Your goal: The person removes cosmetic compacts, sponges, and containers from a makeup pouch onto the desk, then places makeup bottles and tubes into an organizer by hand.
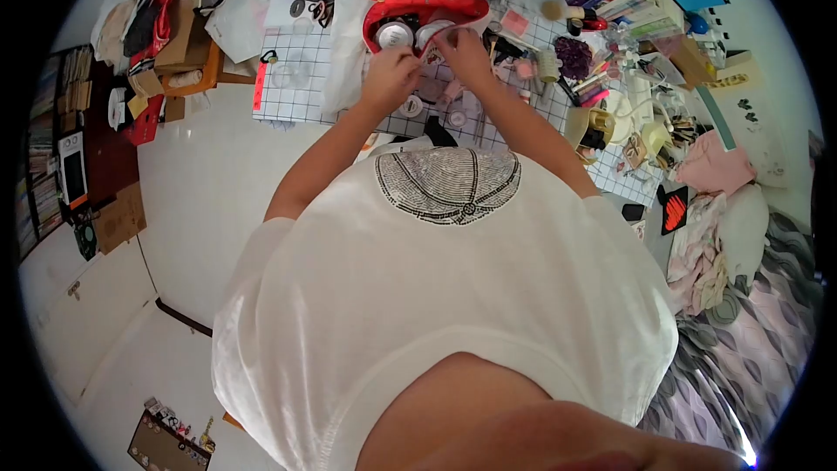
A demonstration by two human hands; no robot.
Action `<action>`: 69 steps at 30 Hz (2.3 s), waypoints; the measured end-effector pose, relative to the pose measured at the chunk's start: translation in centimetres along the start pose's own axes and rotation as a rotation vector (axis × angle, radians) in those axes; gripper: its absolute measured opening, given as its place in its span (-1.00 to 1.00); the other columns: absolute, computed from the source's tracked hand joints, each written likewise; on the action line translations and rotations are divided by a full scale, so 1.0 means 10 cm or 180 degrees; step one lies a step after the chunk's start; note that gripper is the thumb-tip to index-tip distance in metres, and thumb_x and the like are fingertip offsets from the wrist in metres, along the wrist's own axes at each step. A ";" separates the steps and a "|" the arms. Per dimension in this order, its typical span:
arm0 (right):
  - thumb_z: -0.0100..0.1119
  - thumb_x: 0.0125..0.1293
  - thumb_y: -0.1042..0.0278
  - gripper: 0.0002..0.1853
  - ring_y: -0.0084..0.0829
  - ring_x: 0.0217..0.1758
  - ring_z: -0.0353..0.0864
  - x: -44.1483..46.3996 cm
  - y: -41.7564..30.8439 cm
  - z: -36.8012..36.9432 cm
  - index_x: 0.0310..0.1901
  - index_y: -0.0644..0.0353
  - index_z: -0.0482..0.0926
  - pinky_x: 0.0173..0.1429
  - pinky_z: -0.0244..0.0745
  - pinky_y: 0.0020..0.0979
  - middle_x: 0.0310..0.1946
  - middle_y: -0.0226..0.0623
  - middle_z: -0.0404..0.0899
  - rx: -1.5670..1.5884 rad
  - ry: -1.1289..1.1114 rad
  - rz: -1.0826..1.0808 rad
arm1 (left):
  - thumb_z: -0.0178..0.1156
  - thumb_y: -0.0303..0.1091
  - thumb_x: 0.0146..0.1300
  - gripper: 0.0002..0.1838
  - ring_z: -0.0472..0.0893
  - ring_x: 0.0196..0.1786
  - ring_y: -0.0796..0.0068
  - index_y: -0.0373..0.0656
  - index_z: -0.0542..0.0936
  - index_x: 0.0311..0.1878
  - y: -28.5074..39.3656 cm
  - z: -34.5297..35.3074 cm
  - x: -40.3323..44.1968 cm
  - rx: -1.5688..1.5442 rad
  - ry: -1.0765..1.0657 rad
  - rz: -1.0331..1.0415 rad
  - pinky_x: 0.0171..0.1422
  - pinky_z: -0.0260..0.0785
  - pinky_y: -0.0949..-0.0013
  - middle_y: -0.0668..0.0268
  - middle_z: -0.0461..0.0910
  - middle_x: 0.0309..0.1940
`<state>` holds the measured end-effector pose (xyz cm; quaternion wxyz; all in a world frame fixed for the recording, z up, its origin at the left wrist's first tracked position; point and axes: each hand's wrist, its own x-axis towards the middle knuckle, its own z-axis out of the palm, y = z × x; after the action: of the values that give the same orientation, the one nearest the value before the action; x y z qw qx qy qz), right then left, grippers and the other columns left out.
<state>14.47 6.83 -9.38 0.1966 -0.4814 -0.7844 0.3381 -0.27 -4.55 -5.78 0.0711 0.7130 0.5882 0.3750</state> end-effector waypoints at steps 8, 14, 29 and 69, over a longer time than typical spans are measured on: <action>0.11 0.00 0.24 -0.68 -0.06 -0.21 0.48 0.11 0.30 -0.02 -0.27 0.31 0.50 -0.14 0.40 -0.23 -0.32 -0.02 0.49 0.0233 -0.0145 -0.0302 | 0.16 -0.30 -0.11 -0.79 0.43 -0.09 0.40 0.00 0.55 -0.31 -0.07 0.45 -0.05 0.0790 -0.1610 0.0613 0.17 0.10 0.21 0.43 0.53 -0.37; 0.11 0.05 0.37 -0.75 -0.27 -0.29 0.53 -0.34 0.50 -0.23 -0.23 0.32 0.49 -0.18 0.41 -0.37 -0.35 -0.13 0.53 0.0567 -0.0047 -0.0030 | 0.10 -0.32 -0.07 -0.83 0.47 -0.19 0.34 -0.03 0.55 -0.34 0.05 0.64 -0.10 0.1019 -0.1674 0.0303 0.28 -0.01 0.08 0.35 0.50 -0.44; 0.05 0.15 0.37 -0.83 -0.51 -0.38 0.50 -0.74 1.12 -0.54 -0.28 0.26 0.52 -0.27 0.38 -0.49 -0.43 -0.31 0.54 0.0987 0.0483 0.1023 | 0.22 -0.23 -0.17 -0.54 0.46 -0.14 0.08 -0.16 0.45 -0.12 0.36 0.18 0.59 0.0032 0.0157 -0.0505 -0.05 0.33 0.17 0.10 0.46 -0.20; -0.07 0.08 0.38 -0.57 -0.04 0.01 0.45 0.38 0.40 -0.39 0.05 0.16 0.34 0.08 0.31 -0.27 -0.12 0.05 0.48 0.0881 0.0184 0.0307 | -0.06 -0.56 -0.05 -0.54 0.44 0.07 0.19 -0.16 0.49 0.00 -0.55 -0.20 0.34 0.0271 0.0207 -0.1533 0.12 0.29 0.30 0.14 0.44 0.04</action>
<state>17.68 12.80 -9.57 0.2672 -0.4964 -0.7002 0.4381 -5.80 -0.52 -5.78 0.1094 0.5422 0.7584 0.3449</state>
